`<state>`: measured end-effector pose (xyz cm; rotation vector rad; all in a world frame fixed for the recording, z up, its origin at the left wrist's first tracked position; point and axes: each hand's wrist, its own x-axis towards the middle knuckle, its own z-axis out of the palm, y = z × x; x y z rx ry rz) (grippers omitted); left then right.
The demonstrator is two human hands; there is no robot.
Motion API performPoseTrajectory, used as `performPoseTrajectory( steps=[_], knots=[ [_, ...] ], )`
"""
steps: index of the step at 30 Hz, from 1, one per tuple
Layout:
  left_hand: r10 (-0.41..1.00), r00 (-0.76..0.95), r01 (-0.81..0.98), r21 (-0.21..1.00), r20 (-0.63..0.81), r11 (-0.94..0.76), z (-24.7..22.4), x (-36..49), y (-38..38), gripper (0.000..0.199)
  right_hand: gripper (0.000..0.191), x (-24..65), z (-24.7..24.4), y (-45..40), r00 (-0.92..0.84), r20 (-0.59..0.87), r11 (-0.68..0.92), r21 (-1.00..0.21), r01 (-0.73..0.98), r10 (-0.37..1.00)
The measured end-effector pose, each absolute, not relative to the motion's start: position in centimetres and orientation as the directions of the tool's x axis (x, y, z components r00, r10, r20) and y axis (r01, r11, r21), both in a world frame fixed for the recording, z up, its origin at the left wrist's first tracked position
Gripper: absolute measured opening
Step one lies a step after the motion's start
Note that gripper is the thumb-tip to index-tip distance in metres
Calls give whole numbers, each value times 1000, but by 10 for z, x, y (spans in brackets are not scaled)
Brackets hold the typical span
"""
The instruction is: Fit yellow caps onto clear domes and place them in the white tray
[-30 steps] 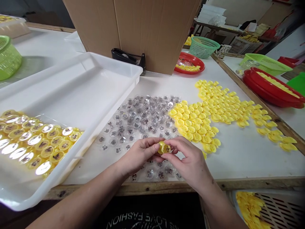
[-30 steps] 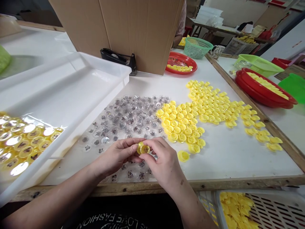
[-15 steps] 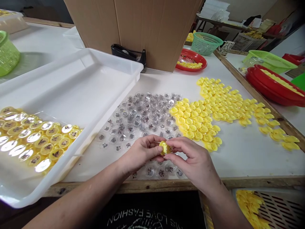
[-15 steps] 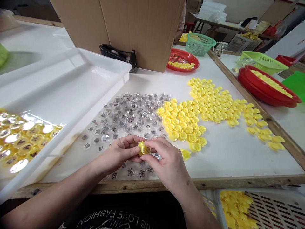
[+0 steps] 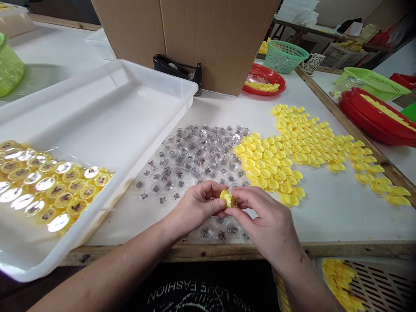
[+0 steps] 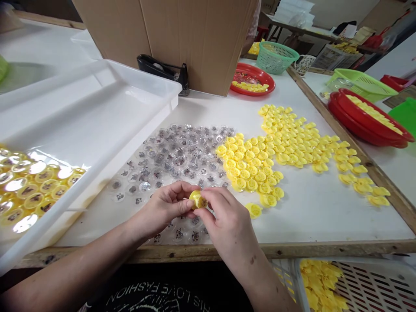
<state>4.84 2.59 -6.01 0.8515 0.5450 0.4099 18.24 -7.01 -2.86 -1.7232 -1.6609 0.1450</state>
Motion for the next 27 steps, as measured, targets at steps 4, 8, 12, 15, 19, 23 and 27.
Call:
performPoseTrajectory(
  steps=[4, 8, 12, 15, 19, 23, 27],
  knots=[
    [547, 787, -123, 796, -286, 593, -62, 48, 25, 34, 16, 181, -29, -68, 169, 389, 79, -547, 834, 905],
    [527, 803, -92, 818, -276, 569, -61, 45, 26, 34, 15, 181, -33, -65, 177, 383, 77, -562, 824, 906],
    [525, 816, -63, 865, -243, 498, -59, 46, 28, 36, 15, 175, -41, -66, 170, 439, 107, -540, 835, 882],
    [554, 796, -22, 904, -242, 427, -59, 48, 27, 29, 14, 175, -47, -67, 208, 418, 111, -621, 776, 884],
    [590, 781, -22, 935, -206, 355, -59, 48, 26, 26, 29, 188, -54, -68, 357, 198, -21, -850, 526, 913],
    [654, 741, 31, 982, -149, 188, -58, 47, 24, 20, 20, 195, -66, -72, 286, -50, -144, -937, 317, 957],
    [698, 699, 249, 968, -154, -36, -61, 49, 27, 21, 22, 198, -85, -75, 337, -19, -146, -922, 358, 941]
  ],
)
